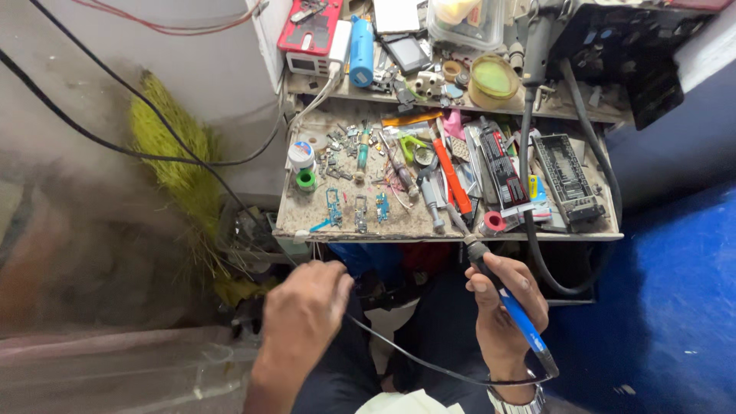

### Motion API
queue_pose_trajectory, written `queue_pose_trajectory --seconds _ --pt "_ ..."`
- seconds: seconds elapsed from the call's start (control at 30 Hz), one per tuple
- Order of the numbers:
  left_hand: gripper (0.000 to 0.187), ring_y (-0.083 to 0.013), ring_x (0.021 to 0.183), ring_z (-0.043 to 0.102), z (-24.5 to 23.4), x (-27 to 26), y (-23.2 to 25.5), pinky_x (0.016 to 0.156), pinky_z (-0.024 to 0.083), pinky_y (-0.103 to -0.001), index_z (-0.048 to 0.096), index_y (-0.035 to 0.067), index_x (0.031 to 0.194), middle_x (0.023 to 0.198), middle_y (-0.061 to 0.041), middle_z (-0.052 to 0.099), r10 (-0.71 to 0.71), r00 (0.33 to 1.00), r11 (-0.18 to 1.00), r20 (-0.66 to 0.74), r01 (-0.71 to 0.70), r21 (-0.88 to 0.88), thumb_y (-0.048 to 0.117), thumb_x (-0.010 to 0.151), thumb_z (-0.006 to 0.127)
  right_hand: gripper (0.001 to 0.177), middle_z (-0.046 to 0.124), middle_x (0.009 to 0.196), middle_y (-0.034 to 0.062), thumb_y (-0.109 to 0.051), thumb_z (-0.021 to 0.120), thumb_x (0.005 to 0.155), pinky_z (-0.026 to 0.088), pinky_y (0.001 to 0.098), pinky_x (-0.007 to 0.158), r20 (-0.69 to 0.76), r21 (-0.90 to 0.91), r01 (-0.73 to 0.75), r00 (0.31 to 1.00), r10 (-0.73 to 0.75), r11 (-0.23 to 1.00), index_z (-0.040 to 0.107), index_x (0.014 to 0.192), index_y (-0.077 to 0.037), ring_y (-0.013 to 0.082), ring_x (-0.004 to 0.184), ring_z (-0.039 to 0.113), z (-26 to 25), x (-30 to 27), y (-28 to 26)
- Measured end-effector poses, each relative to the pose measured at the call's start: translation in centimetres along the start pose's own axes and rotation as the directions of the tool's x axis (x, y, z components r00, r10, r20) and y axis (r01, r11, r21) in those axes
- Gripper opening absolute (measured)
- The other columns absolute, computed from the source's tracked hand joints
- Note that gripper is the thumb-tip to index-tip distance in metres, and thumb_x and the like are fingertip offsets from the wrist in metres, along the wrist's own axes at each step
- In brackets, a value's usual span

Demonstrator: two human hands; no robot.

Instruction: The person uses a soldering iron and solder wire to work on a small blue circuit board placed on a cluttered workbench. They hold the board with one hand while applying heat and solder with the other, focusing on specific connection points.

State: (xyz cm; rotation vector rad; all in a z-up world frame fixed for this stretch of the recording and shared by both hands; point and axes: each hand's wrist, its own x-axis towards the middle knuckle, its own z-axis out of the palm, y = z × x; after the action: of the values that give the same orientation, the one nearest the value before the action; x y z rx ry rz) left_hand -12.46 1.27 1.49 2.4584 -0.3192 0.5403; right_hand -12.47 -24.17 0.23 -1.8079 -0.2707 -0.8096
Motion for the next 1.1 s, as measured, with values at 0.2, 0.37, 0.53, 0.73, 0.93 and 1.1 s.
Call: queue_pose_trajectory --seconds 0.2,0.37,0.53,0.73,0.93,1.1 --pt "0.018 -0.0299 0.086 0.067 -0.5 2.7 -3.8 0.073 0.055 -0.043 0.076 0.004 0.098 0.090 -0.011 0.067 -0.098 0.977 0.982 -0.190 0.126 0.141 0.020 0.090 0.074 0.029 0.070 0.103 0.0113 -0.014 0.072 0.099 0.062 0.0237 0.074 0.010 -0.002 0.001 1.000 -0.001 1.000 0.067 0.126 -0.003 0.0146 0.088 0.072 0.3 -0.3 0.0" --pt "0.015 -0.0295 0.091 0.067 -0.5 5.0 -4.4 0.075 0.055 -0.045 0.077 0.007 0.089 0.091 -0.009 0.066 -0.109 0.994 0.977 -0.028 0.112 0.179 0.022 0.089 0.072 0.031 0.070 0.103 0.0107 -0.017 0.072 0.099 0.062 0.0237 0.074 0.027 0.006 -0.012 1.000 0.012 1.000 0.067 0.126 -0.003 0.0139 0.088 0.072 0.3 -0.3 0.1" --pt "0.017 -0.0287 0.093 0.068 0.1 6.3 -4.6 0.076 0.056 -0.045 0.077 0.006 0.085 0.090 -0.009 0.067 -0.151 0.982 0.950 0.114 0.113 0.292 0.022 0.088 0.072 0.031 0.070 0.102 0.0097 -0.020 0.071 0.099 0.059 0.0248 0.075 0.037 -0.013 -0.009 0.999 0.009 1.000 0.066 0.126 -0.005 0.0129 0.088 0.073 0.5 -0.2 0.5" --pt "0.007 -0.0285 0.095 0.069 1.2 7.4 -4.9 0.076 0.059 -0.043 0.075 0.006 0.085 0.096 -0.010 0.068 -0.134 0.967 0.889 0.219 0.019 0.458 0.010 0.083 0.069 0.031 0.070 0.101 0.0099 -0.020 0.072 0.099 0.063 0.0229 0.072 0.036 -0.012 -0.031 0.999 0.031 0.999 0.067 0.126 -0.004 0.0128 0.087 0.072 0.5 -0.3 0.7" --pt "0.016 -0.0307 0.091 0.069 0.1 7.6 -5.1 0.077 0.056 -0.047 0.073 0.004 0.084 0.093 -0.012 0.068 -0.165 0.975 0.934 0.148 0.106 0.342 0.020 0.086 0.073 0.031 0.070 0.104 0.0107 -0.021 0.071 0.100 0.064 0.0240 0.074 0.023 -0.004 -0.026 0.999 0.026 1.000 0.066 0.125 -0.003 0.0139 0.090 0.073 0.1 0.0 0.9" --pt "0.009 -0.0323 0.090 0.068 -2.6 6.4 -4.2 0.074 0.054 -0.047 0.071 0.010 0.080 0.090 -0.011 0.067 -0.144 0.989 0.962 -0.023 0.145 0.231 0.018 0.081 0.075 0.031 0.070 0.102 0.0107 -0.021 0.071 0.100 0.062 0.0236 0.072 0.020 -0.013 -0.042 0.999 0.042 0.999 0.066 0.124 -0.001 0.0137 0.087 0.072 0.2 0.2 1.0"
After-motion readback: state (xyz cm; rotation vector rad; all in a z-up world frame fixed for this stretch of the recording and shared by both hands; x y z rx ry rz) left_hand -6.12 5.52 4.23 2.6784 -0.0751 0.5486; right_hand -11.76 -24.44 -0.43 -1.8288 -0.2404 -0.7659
